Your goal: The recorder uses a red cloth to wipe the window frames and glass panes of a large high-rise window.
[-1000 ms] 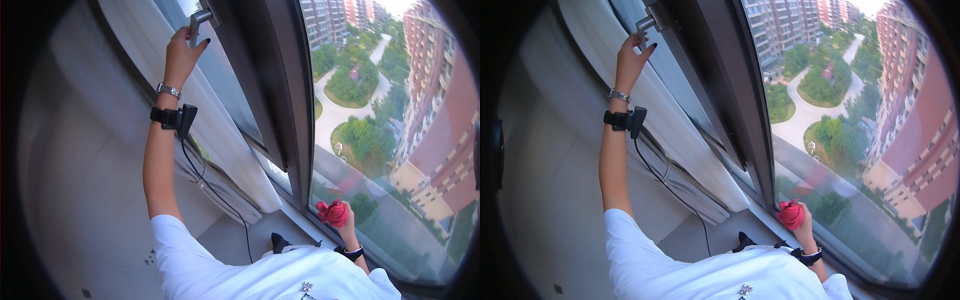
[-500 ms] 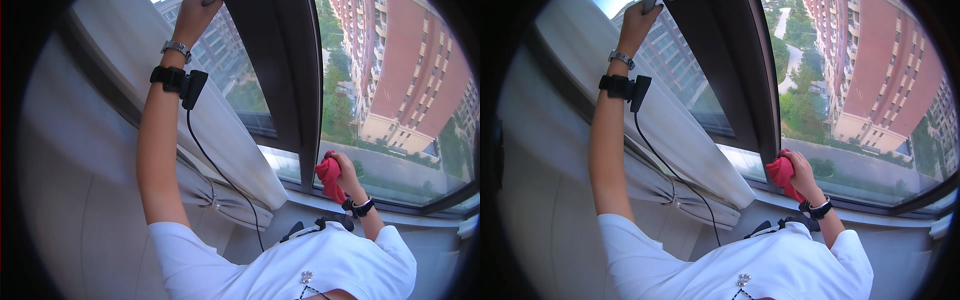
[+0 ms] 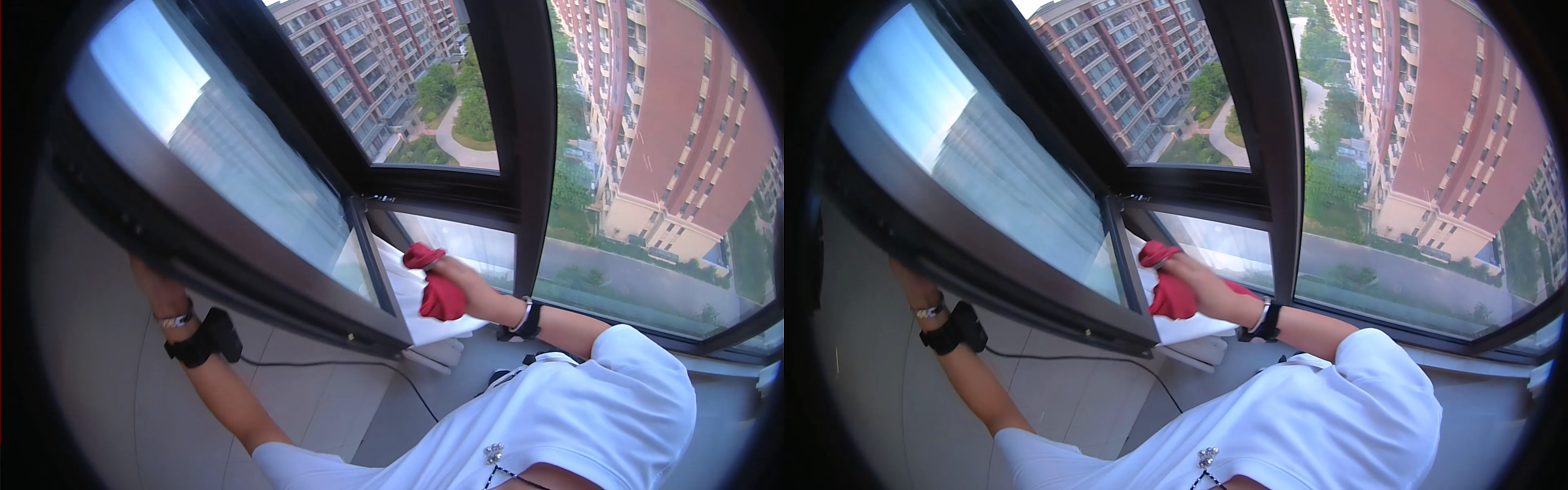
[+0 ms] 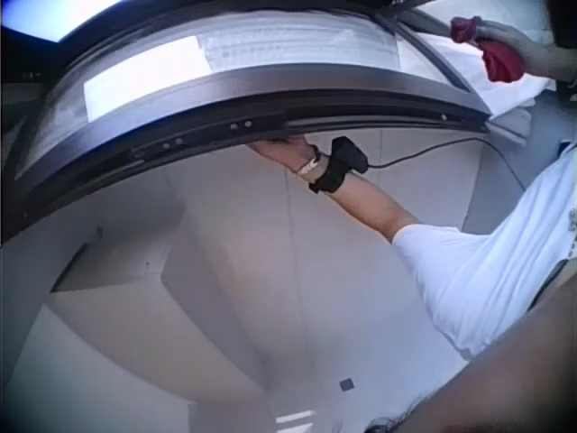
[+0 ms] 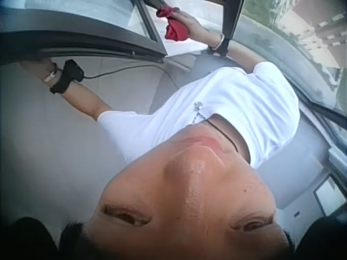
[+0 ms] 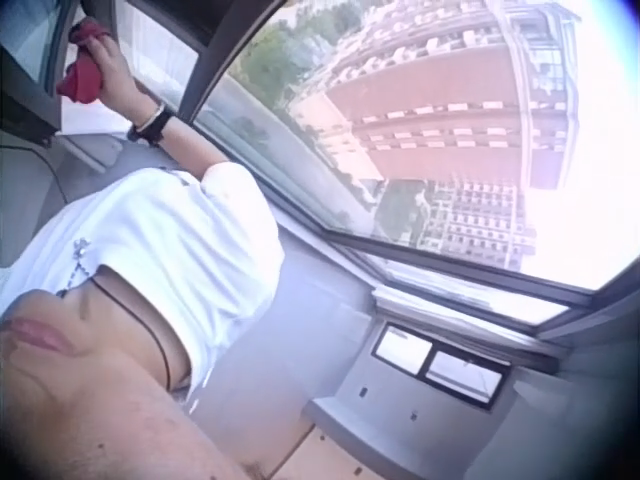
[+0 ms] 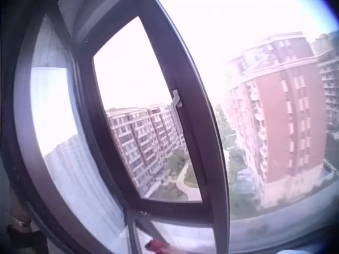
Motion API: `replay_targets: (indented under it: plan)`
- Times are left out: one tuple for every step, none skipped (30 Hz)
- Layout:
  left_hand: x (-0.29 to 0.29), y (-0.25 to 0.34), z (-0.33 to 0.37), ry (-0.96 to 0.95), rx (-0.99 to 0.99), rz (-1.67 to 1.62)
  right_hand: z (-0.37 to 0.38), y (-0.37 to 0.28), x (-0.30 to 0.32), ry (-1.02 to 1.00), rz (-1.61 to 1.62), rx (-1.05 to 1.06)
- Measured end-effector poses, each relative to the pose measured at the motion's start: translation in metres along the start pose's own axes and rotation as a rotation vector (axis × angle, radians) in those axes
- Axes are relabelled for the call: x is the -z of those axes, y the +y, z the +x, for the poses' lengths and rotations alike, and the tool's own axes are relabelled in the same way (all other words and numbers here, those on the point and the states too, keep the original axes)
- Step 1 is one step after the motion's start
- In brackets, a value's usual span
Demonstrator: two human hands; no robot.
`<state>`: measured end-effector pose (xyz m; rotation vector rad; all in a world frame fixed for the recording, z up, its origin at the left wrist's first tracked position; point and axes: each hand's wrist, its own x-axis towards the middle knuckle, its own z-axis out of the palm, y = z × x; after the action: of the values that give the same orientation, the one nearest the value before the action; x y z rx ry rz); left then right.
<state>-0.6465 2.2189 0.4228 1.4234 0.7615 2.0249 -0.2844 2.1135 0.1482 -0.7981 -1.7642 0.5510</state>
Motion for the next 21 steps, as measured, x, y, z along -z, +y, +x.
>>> replay_targets:
  plan:
    - [0.034,0.003,0.009,0.004,-0.007,0.005,0.014,-0.008,-0.016,-0.066,0.043,0.072]
    - [0.077,0.007,0.022,-0.108,0.042,0.028,0.023,-0.006,-0.037,-0.157,0.062,0.093]
    - [0.113,0.011,0.036,-0.219,0.091,0.049,0.030,-0.006,-0.057,-0.250,0.077,0.116]
    - [0.138,0.005,0.051,-0.213,0.090,0.057,0.035,-0.006,-0.071,-0.293,0.116,0.127]
    - [0.166,0.006,0.061,-0.278,0.003,0.306,0.039,-0.010,-0.085,-0.346,0.155,0.149]
    - [0.185,0.009,0.068,-0.342,-0.082,0.551,0.041,-0.014,-0.094,-0.388,0.189,0.183]
    - [0.196,0.013,0.071,-0.327,-0.091,0.553,0.040,-0.015,-0.100,-0.412,0.166,0.217]
    - [0.203,0.016,0.073,-0.381,-0.205,0.707,0.038,-0.014,-0.102,-0.445,0.113,0.281]
    - [0.205,0.013,0.072,-0.437,-0.314,0.854,0.035,-0.009,-0.101,-0.476,0.055,0.335]
    - [0.207,0.013,0.070,-0.428,-0.318,0.846,0.030,-0.001,-0.097,-0.488,0.012,0.349]
    - [0.209,0.017,0.066,-0.428,-0.215,0.801,0.028,0.006,-0.086,-0.495,0.003,0.353]
    - [0.209,0.020,0.061,-0.433,-0.108,0.754,0.023,0.013,-0.071,-0.494,-0.002,0.296]
    - [0.208,0.024,0.053,-0.427,-0.106,0.749,0.018,0.021,-0.055,-0.493,-0.004,0.239]
    - [0.198,0.025,0.045,-0.423,-0.255,1.061,0.012,0.028,-0.033,-0.457,-0.008,0.154]
    - [0.187,0.023,0.035,-0.409,-0.408,1.374,0.005,0.034,-0.009,-0.419,-0.009,0.069]
    - [0.193,0.032,0.017,-0.210,-0.163,0.913,0.000,0.034,0.012,-0.383,-0.034,0.039]
    - [0.179,0.035,0.001,-0.020,0.068,0.433,-0.005,0.035,0.033,-0.340,-0.067,-0.003]
    - [0.165,0.041,-0.028,0.040,0.009,0.448,-0.014,0.039,0.051,-0.259,-0.140,-0.038]
    - [0.115,0.055,-0.074,0.097,-0.053,0.467,-0.021,0.042,0.071,-0.177,-0.210,-0.073]
    - [0.084,0.065,-0.114,0.174,-0.103,0.585,-0.027,0.039,0.089,-0.081,-0.262,-0.088]
    - [0.068,0.066,-0.153,0.310,-0.237,0.812,-0.030,0.035,0.107,0.027,-0.319,-0.103]
